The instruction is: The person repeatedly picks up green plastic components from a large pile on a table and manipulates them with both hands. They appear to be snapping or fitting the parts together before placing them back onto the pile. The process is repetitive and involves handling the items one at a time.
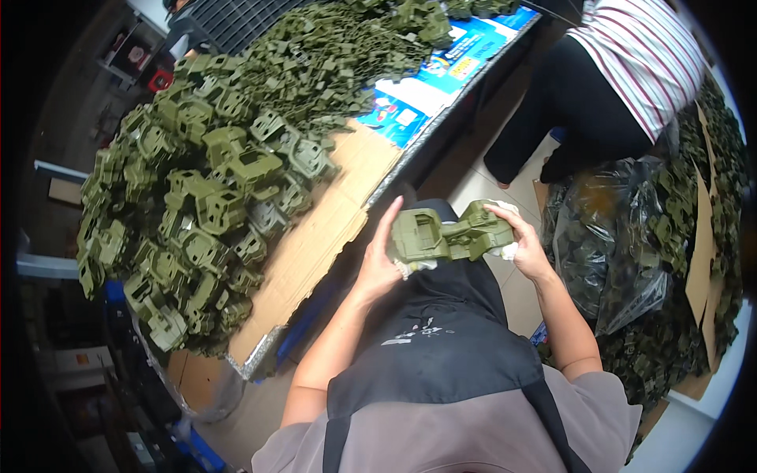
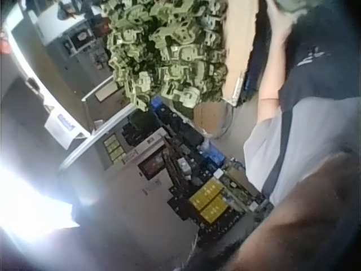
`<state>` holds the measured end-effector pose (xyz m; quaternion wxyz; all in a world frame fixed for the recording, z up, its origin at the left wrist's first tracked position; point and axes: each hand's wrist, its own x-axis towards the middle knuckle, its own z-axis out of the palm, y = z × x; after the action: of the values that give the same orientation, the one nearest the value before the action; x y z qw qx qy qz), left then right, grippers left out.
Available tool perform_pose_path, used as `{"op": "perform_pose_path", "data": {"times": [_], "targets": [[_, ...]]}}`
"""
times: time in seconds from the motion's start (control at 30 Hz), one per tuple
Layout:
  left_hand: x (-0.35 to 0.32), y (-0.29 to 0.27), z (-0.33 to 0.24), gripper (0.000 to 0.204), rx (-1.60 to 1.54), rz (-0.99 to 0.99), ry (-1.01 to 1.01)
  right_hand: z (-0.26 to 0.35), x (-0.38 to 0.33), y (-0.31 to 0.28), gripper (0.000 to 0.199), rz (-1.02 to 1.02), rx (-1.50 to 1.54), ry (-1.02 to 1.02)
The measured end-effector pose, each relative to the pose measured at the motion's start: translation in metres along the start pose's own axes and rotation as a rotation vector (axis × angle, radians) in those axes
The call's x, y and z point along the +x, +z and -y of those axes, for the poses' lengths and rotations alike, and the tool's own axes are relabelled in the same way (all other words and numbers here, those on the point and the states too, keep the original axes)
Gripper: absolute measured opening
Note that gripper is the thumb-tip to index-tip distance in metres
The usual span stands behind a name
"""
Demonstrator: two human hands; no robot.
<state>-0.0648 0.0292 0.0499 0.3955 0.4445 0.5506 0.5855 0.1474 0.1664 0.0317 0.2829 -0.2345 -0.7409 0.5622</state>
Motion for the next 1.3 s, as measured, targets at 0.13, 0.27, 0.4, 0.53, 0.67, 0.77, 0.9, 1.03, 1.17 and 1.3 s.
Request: {"op": "perform_pose_path", "data": {"times": [0.13,0.27,0.4,0.53,0.67,0.77,0.9,1.03,1.17,1.3], "targets": [[-0.002,-0.011,-0.007,0.076,0.396,0.023,0.23,-0.005,-0.008,0.0,0.059,0.023,0.063,0.019],[0.001,-0.022,-0.005,0.084,0.164,0.1,0.057,0.007,-0.006,0.007,0.058,-0.02,0.034,0.004],[0.004,-0.031,-0.012,0.095,0.246,0.178,-0.05,0.036,0.0,0.005,0.064,0.119,0.142,0.029],[-0.006,-0.033,-0.015,0.081,0.294,0.123,0.046,0.039,0.007,0.006,0.054,0.12,-0.115,-0.137],[0.013,-0.034,-0.017,0.096,0.266,0.052,-0.003,0.03,0.035,0.002,0.055,0.087,0.213,0.026],[0.049,-0.061,-0.022,0.125,0.167,-0.13,0.184,0.013,0.114,-0.01,0.044,-0.211,0.188,-0.114],[0.051,-0.087,-0.028,0.084,0.138,-0.366,0.201,-0.024,0.308,-0.077,0.035,-0.438,0.818,-0.209],[0.045,-0.087,-0.014,0.053,0.236,-0.342,0.093,-0.028,0.497,-0.143,0.083,-0.377,0.394,-0.25],[0.023,-0.097,-0.008,0.051,0.197,-0.462,0.054,0.002,0.514,-0.052,0.051,-0.341,-0.164,-0.42],[0.013,-0.102,0.0,0.05,0.089,-0.466,0.017,0.033,0.364,0.085,0.033,0.241,-0.287,-0.567]]}}
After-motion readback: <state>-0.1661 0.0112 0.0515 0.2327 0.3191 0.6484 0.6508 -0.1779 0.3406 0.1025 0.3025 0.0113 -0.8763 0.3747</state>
